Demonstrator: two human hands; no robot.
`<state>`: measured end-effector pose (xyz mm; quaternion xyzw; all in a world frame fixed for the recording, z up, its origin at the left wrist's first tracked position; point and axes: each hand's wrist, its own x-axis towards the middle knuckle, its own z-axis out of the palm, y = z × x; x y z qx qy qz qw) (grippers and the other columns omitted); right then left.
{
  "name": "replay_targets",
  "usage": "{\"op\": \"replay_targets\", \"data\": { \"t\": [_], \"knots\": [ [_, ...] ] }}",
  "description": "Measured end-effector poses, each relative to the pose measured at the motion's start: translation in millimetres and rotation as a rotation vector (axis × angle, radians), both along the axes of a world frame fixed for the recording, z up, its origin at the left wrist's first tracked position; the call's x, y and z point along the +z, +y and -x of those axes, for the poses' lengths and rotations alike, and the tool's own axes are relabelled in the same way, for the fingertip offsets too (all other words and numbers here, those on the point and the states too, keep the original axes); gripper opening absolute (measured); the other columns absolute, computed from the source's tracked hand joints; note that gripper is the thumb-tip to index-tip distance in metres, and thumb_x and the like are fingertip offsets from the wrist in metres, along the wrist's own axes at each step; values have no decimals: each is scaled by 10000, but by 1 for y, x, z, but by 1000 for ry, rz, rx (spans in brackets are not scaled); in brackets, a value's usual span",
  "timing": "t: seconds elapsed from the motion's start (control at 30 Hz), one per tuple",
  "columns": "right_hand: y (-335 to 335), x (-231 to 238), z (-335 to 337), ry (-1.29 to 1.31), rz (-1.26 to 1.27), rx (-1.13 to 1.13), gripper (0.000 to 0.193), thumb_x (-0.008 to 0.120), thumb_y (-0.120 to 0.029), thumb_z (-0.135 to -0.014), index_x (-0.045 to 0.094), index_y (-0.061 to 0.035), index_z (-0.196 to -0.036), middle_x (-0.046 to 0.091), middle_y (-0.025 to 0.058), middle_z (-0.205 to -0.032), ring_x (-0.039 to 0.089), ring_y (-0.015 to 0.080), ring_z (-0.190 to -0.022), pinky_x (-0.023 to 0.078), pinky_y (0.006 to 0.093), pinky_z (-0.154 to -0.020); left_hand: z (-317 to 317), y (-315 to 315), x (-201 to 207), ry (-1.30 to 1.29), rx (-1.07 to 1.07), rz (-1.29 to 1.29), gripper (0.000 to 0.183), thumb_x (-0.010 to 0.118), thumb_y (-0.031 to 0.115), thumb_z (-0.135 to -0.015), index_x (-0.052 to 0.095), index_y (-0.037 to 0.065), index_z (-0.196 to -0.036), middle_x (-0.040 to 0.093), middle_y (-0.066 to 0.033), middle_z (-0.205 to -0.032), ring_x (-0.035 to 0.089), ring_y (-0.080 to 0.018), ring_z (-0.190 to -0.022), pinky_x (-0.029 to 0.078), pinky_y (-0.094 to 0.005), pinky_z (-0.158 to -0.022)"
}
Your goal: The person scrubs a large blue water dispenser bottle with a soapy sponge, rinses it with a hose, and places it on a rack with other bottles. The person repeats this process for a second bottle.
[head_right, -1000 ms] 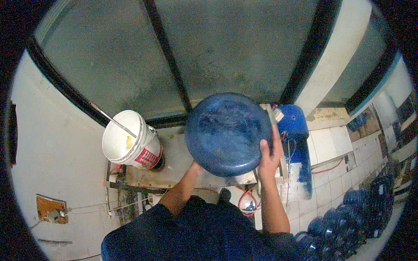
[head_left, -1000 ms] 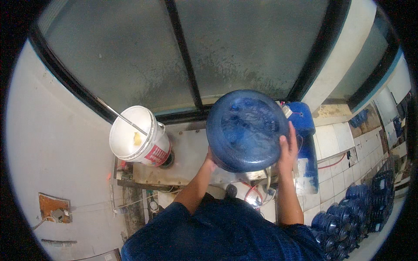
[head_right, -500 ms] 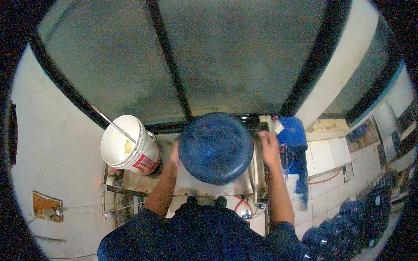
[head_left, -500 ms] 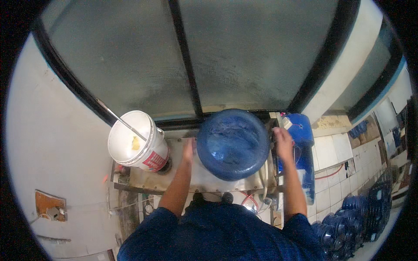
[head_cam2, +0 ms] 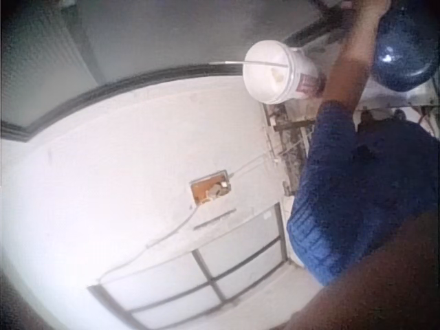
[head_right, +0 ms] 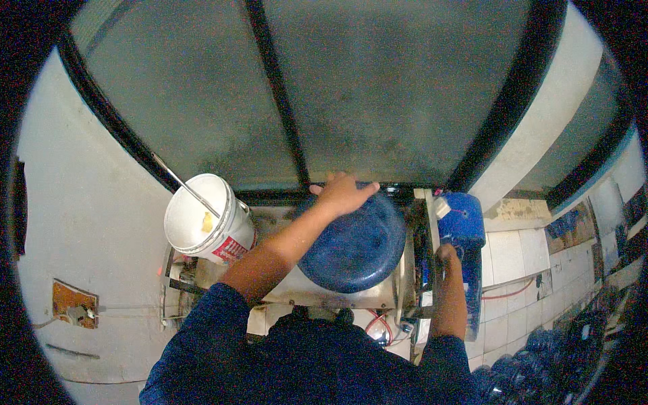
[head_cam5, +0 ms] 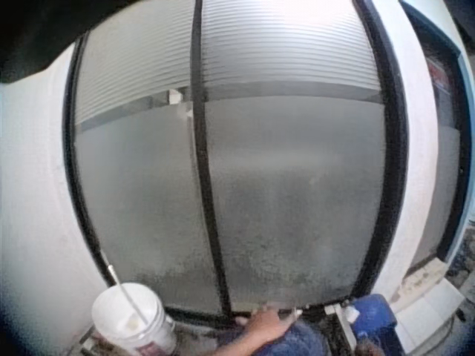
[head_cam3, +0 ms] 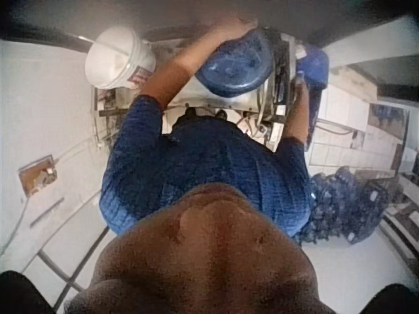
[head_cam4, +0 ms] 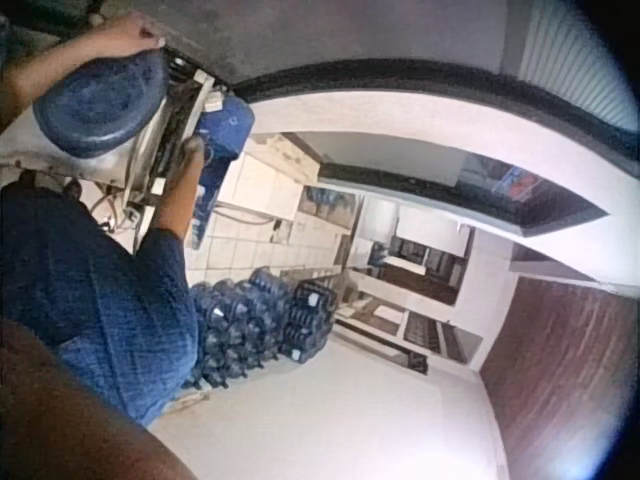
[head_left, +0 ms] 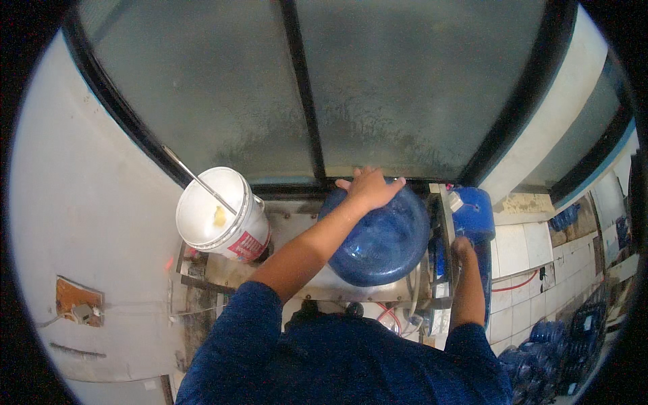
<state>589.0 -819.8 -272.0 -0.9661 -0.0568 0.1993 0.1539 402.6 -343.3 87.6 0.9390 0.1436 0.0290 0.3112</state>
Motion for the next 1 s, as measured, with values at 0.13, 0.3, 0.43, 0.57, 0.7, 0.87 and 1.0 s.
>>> {"op": "replay_targets", "data": {
  "t": [0.13, 0.3, 0.43, 0.57, 0.7, 0.87, 1.0],
  "knots": [
    [54, -34, 54, 8, -683, -150, 406, 500, -280, -970, 684, 24, -1166, 742, 180, -955, 710, 272, -850, 546, 401, -787, 7, 12, 3, 46, -69, -82, 727, 574, 705, -863, 699, 84, -1220, 599, -222, -1321, 470, -408, -1327, 251, -743, -1042],
    [118, 29, 71, 98, -728, 12, 388, 524, -283, -956, 685, -33, -1204, 753, 143, -962, 714, 235, -880, 548, 403, -803, 19, -11, -8, -215, -816, -151, 435, 735, 518, -744, 763, 113, -901, 723, -128, -997, 631, -340, -1035, 406, -574, -904],
    [108, 48, 79, 17, -611, -25, 379, 566, -318, -959, 704, -29, -1161, 751, 149, -956, 717, 248, -872, 547, 391, -801, 132, -41, 2, 359, -1542, -202, 466, 619, 418, -845, 709, 1, -656, 669, -197, -664, 658, -348, -733, 523, -473, -757],
    [74, 22, 67, 154, -606, -284, 556, 439, -463, -1025, 719, 16, -1052, 738, 208, -966, 719, 334, -886, 553, 431, -768, 183, 90, 10, 705, -1131, -663, 344, 648, 314, -843, 762, 5, -941, 735, -221, -938, 723, -353, -890, 552, -507, -823],
    [99, 58, 51, 237, -228, -185, 553, 520, -463, -991, 684, 64, -947, 678, 192, -880, 660, 248, -808, 544, 405, -591, 162, 151, 49, 681, -340, -725, 359, 665, 315, -849, 737, 0, -1007, 734, -244, -923, 727, -380, -914, 566, -504, -823],
    [66, 34, 32, -159, -405, -33, 512, 494, -423, -992, 555, 78, -1075, 626, 198, -959, 611, 212, -725, 485, 438, -488, 169, 104, 64, 2, -52, -86, 637, 654, 424, -915, 500, 26, -1388, 698, -252, -1129, 685, -399, -1044, 521, -486, -930],
    [120, 85, 11, 182, -546, -330, 430, 533, -310, -969, 451, 36, -1211, 582, 186, -1026, 600, 273, -769, 504, 461, -535, 179, 50, 27, -389, -12, -120, 645, 661, 462, -919, 515, 49, -1392, 545, -245, -1399, 472, -417, -1350, 341, -567, -1110]
  ]
}}
